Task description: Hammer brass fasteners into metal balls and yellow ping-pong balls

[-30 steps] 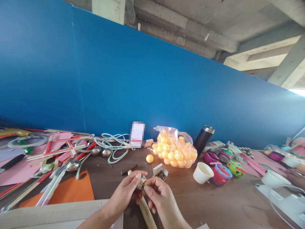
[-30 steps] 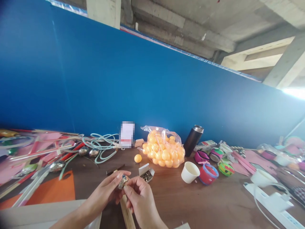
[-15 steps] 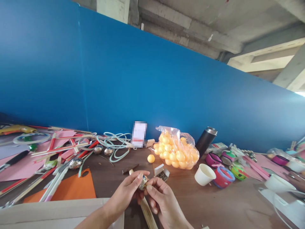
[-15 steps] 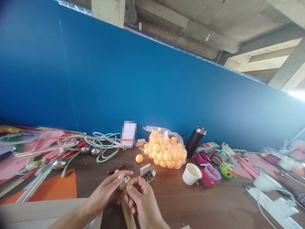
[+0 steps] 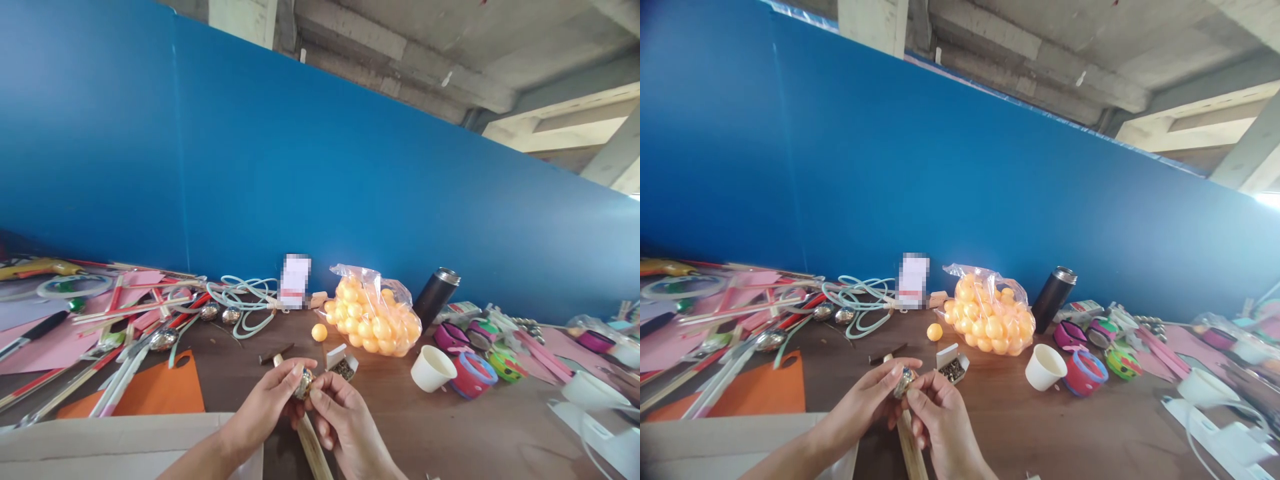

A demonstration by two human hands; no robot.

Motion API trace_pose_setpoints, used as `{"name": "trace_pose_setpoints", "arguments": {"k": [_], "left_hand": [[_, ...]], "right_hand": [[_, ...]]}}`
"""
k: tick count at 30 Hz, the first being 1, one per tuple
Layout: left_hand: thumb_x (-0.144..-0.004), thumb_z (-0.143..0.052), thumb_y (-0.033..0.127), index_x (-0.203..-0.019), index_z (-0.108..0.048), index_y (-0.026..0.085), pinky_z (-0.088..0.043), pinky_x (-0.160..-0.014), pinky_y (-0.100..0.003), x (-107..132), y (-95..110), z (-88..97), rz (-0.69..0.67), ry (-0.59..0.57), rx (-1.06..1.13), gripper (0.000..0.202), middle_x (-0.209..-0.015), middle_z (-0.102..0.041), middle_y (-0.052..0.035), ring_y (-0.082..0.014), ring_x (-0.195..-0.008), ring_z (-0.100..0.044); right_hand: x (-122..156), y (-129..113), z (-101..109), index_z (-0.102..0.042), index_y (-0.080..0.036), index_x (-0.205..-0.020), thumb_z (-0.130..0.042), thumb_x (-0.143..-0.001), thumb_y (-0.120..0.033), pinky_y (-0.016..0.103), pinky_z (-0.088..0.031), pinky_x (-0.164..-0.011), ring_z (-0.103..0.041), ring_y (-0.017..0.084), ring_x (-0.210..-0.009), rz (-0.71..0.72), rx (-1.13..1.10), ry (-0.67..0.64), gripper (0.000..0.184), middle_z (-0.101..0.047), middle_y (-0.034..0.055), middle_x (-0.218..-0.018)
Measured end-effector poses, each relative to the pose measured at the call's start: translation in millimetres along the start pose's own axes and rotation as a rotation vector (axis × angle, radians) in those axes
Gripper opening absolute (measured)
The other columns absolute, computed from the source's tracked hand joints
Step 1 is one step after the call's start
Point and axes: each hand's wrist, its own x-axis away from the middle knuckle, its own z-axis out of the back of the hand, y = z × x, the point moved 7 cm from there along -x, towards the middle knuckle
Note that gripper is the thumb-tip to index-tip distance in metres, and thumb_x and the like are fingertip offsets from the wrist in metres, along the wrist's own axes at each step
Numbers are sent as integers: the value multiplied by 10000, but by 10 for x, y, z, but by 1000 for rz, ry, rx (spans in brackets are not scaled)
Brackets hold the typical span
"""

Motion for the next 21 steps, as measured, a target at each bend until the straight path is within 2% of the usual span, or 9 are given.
{"name": "trace_pose_setpoints", "arguments": {"k": [12,21], "left_hand": [[-692,-566,586,-1029,-631,154,-408,-456,-244,-12,-63,3,23,-10,11,552,-577,-544,-2,-126,-494,-494],[-725,-551,556,-1102,-582,129,-402,-446,-245,-16,-92,-12,36,-41,26,571,-581,-553,-2,-122,-474,-494]], "right_hand": [[0,7,20,-523,-161,-743,-638,-796,-333,149,-226,-360,-342,-1,-380,18,36,-9,213,-560,-46,-626],[-9,3,42,-526,-157,-744,-627,-801,-360,159,-235,-368,-343,8,-372,31,127,-21,234,-552,-52,-569]]}}
